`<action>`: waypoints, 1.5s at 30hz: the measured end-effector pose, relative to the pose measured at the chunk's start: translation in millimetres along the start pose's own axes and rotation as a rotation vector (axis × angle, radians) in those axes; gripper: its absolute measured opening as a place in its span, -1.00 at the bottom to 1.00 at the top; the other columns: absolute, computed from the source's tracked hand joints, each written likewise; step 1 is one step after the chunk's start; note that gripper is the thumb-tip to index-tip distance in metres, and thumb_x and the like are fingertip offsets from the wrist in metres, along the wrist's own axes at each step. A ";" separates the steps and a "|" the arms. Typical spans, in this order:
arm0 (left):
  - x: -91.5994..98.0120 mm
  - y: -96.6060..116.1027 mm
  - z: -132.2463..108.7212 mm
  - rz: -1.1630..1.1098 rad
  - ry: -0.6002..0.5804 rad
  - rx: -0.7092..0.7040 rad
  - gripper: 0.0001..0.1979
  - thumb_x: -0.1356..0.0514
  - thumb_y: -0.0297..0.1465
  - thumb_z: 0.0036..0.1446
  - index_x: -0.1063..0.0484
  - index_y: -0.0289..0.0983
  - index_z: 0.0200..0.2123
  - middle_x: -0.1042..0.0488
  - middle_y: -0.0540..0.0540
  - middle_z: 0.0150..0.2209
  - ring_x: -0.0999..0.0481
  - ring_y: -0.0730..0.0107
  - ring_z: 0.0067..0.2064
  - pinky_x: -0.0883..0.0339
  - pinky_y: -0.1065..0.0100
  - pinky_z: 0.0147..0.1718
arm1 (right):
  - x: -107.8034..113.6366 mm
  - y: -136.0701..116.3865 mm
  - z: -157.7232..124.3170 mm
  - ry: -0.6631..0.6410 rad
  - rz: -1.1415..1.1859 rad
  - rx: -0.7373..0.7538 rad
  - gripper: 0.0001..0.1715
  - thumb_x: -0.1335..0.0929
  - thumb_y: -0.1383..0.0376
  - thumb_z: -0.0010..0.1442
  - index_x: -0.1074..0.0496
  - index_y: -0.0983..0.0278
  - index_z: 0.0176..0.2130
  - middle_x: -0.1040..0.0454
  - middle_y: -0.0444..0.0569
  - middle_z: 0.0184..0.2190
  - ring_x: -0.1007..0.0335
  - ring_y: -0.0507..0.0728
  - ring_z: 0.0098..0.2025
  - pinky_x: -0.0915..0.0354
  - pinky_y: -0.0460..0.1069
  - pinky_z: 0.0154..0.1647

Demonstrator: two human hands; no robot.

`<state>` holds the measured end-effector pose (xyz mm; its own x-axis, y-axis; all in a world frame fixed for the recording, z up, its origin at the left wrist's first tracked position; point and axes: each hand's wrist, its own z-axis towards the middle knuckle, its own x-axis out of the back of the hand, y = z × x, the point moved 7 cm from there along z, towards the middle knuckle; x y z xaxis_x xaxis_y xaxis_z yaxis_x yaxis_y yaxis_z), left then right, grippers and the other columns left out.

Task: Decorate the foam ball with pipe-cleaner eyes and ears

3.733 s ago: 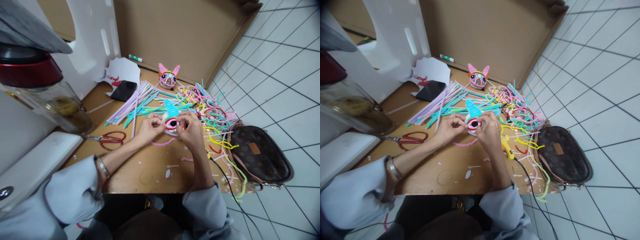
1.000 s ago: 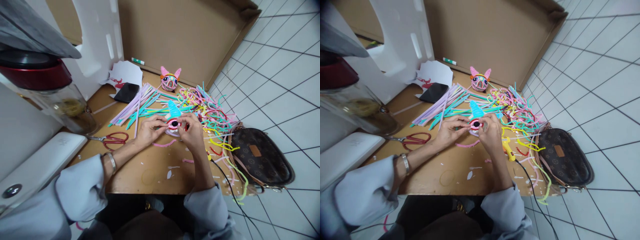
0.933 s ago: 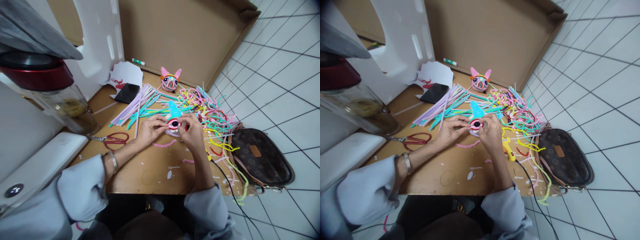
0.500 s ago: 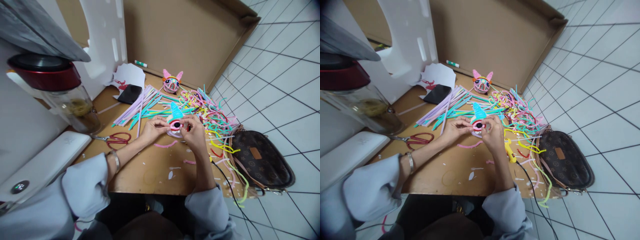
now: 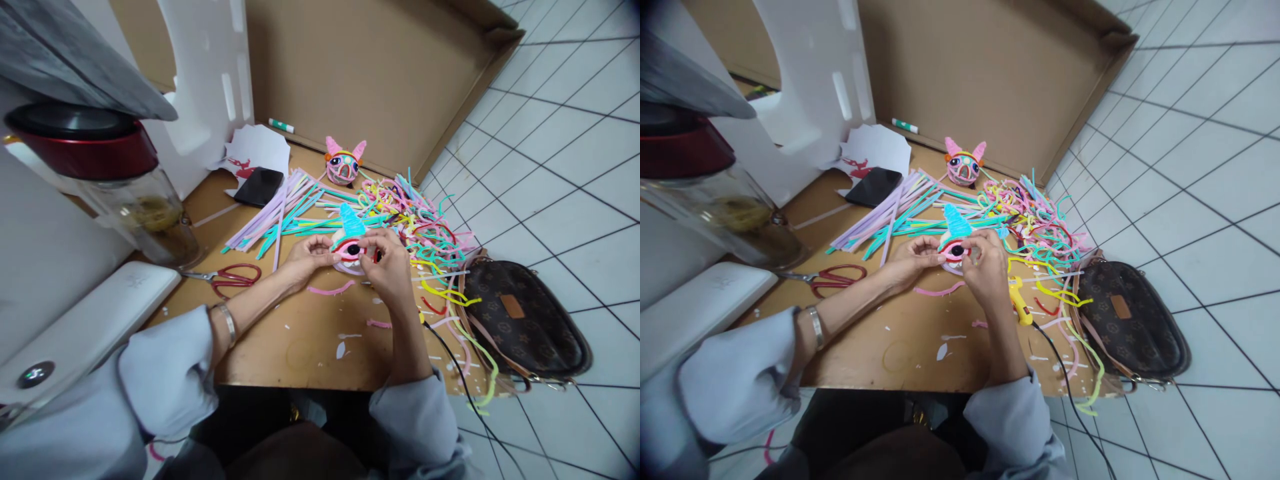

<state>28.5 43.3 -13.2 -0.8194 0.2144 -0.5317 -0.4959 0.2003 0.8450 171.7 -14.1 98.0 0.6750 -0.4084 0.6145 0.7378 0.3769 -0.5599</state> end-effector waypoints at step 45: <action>-6.1 0.8 6.1 0.017 -0.153 0.007 -0.33 -0.61 -0.32 -0.35 -0.56 -0.32 -0.08 -0.61 -0.22 -0.02 -0.57 0.09 0.03 -0.31 0.02 0.19 | 1.1 12.1 2.1 0.011 0.119 -0.015 -0.77 -0.36 0.44 -0.07 -0.53 0.20 -0.36 -0.50 0.02 -0.22 -0.48 0.21 -0.11 -0.43 0.16 -0.02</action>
<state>34.8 47.9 -9.6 -0.7743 0.3606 -0.5200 -0.4796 0.2018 0.8540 181.3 -8.2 93.0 0.7574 -0.3704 0.5376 0.6527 0.4109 -0.6365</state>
